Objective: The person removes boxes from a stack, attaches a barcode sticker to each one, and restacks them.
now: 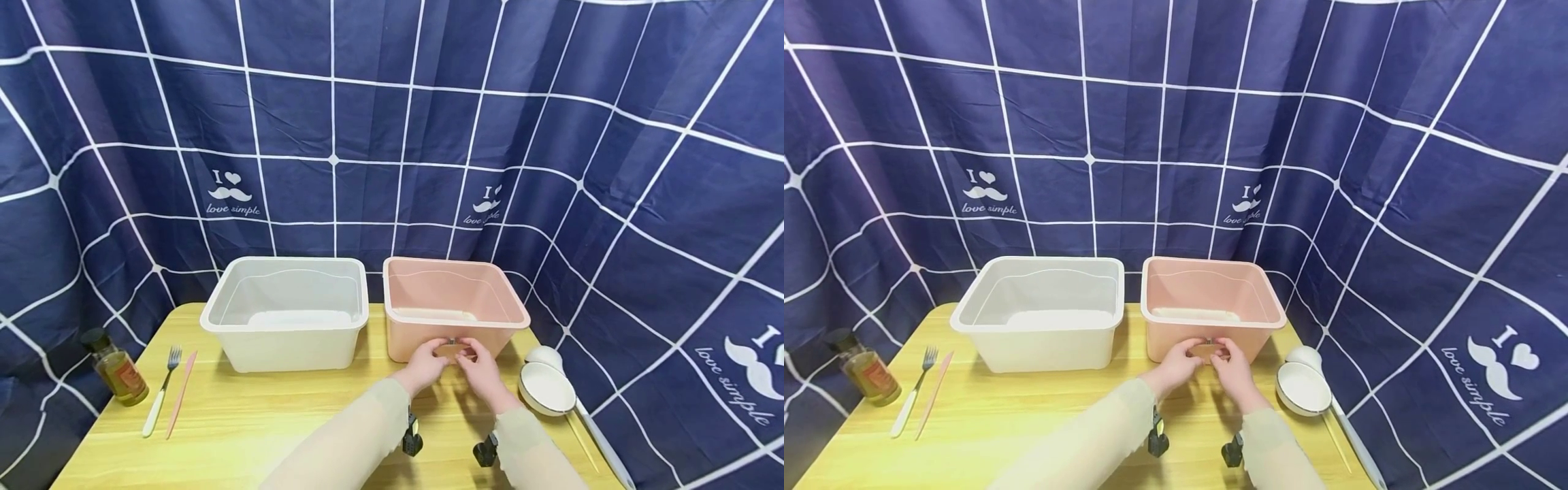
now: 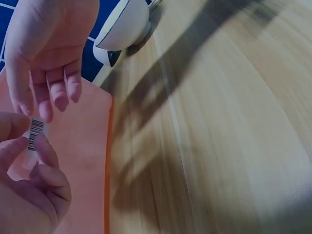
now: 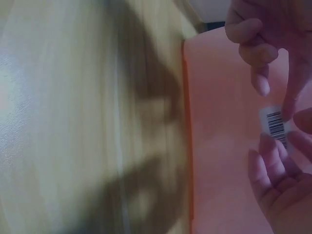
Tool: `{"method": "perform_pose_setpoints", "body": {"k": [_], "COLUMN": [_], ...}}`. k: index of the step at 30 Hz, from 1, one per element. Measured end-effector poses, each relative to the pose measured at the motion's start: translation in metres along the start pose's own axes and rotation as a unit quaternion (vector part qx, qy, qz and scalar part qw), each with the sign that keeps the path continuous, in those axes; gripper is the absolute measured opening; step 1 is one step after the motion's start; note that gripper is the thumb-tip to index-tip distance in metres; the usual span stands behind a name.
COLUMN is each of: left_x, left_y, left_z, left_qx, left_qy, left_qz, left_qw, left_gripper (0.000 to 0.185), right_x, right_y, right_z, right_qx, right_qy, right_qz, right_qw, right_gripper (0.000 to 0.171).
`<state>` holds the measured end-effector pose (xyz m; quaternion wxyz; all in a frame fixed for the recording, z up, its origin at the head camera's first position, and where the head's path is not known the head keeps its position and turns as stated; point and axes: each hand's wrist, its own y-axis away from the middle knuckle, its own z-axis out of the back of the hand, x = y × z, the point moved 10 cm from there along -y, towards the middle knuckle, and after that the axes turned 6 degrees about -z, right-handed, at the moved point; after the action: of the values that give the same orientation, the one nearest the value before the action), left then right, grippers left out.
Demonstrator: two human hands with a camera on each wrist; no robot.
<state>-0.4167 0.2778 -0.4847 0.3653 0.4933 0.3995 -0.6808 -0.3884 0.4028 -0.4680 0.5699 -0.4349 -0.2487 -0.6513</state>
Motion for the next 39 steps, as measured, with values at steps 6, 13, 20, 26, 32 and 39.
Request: {"method": "perform_pose_setpoints", "body": {"k": [6, 13, 20, 26, 32, 39], "left_x": [0.007, 0.000, -0.001, 0.026, 0.055, 0.066], "left_y": [0.010, 0.026, 0.056, 0.095, 0.131, 0.156], "left_z": [0.003, 0.040, 0.114, 0.147, 0.157, 0.168], "left_qx": [0.020, 0.059, 0.082, 0.084, 0.043, -0.060], "left_qy": [-0.020, -0.046, -0.118, -0.143, -0.147, -0.055], "left_qz": [0.042, -0.009, -0.038, 0.004, 0.060, 0.116], "left_qw": [0.9987, 0.9971, 0.9889, 0.9862, 0.9864, 0.9899], "left_gripper": [0.050, 0.025, 0.019, 0.020, 0.016, 0.021], "right_x": [-0.009, 0.004, 0.042, 0.057, 0.057, 0.061], "right_y": [0.010, 0.030, 0.058, 0.086, 0.107, 0.123], "right_z": [-0.020, -0.040, -0.081, -0.128, -0.164, -0.189], "right_qx": [0.082, 0.121, 0.211, 0.276, 0.282, 0.289], "right_qy": [0.001, -0.028, -0.012, 0.041, 0.038, 0.008], "right_qz": [-0.063, -0.089, -0.045, 0.004, 0.000, -0.012], "right_qw": [0.995, 0.988, 0.976, 0.960, 0.959, 0.957], "right_gripper": [0.043, 0.043, 0.038, 0.034, 0.029, 0.024]}}
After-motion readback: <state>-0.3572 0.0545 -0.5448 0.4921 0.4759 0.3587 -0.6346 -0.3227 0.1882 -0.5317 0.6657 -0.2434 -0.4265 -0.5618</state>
